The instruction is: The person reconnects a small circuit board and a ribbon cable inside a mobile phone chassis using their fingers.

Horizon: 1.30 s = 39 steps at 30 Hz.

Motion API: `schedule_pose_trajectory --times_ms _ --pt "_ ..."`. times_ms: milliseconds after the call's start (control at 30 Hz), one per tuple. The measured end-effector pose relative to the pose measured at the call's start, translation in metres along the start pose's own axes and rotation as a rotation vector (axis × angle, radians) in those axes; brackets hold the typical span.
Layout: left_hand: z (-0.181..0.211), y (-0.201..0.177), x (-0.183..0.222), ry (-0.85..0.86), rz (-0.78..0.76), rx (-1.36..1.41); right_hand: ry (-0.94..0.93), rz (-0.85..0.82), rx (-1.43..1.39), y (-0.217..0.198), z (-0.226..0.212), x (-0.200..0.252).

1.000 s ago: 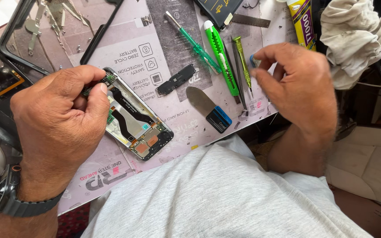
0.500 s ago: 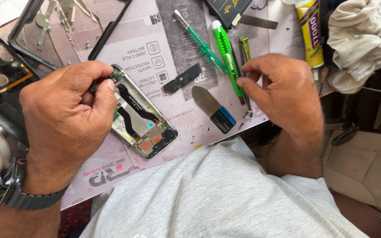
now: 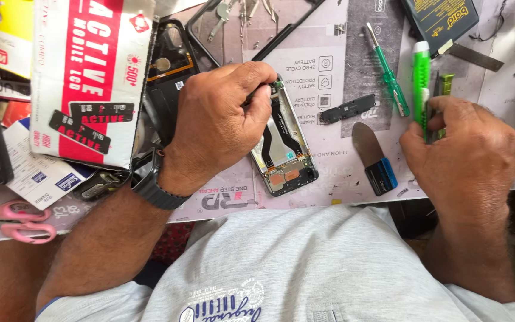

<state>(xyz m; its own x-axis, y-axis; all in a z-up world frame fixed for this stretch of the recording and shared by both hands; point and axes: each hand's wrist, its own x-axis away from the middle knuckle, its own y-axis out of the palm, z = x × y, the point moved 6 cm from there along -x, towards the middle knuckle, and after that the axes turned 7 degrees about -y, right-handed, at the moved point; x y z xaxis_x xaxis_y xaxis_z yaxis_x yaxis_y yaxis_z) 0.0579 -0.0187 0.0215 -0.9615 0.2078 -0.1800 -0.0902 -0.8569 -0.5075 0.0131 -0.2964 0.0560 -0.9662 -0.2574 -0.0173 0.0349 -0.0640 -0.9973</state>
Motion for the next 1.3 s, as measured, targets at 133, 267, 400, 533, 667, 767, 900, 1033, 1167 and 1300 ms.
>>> schedule_pose_trajectory --times_ms 133,267,400,533,667,767,900,1033,1167,1300 --pt "0.001 0.0 0.0 0.043 0.024 0.015 -0.05 0.041 0.044 -0.007 -0.004 -0.006" --pt "-0.002 0.001 0.001 0.021 0.009 0.009 -0.089 0.053 -0.366 -0.014 -0.019 -0.016" --pt "0.0 0.0 0.0 0.021 0.003 0.011 -0.358 0.044 -0.732 -0.014 -0.067 -0.032" --pt "-0.001 -0.001 0.001 -0.013 -0.006 0.053 -0.463 0.065 -0.715 -0.016 -0.098 -0.061" --pt "-0.001 0.0 -0.001 0.022 -0.01 0.054 -0.523 0.196 -0.505 -0.03 -0.098 -0.06" --pt "0.001 -0.001 -0.001 0.019 -0.028 0.042 -0.269 0.028 -0.412 -0.03 -0.046 -0.042" --pt "0.011 -0.004 -0.003 0.015 -0.01 0.067 0.006 -0.022 -0.43 -0.028 0.01 -0.011" --pt "0.012 0.0 -0.008 -0.076 -0.044 0.08 0.006 -0.045 -0.419 -0.012 0.016 0.001" --pt "0.008 0.001 -0.004 -0.08 -0.035 0.072 0.031 0.047 -0.307 0.003 0.01 0.002" --pt "0.001 -0.003 0.003 0.04 0.007 0.033 0.061 0.053 -0.198 0.005 0.012 -0.003"
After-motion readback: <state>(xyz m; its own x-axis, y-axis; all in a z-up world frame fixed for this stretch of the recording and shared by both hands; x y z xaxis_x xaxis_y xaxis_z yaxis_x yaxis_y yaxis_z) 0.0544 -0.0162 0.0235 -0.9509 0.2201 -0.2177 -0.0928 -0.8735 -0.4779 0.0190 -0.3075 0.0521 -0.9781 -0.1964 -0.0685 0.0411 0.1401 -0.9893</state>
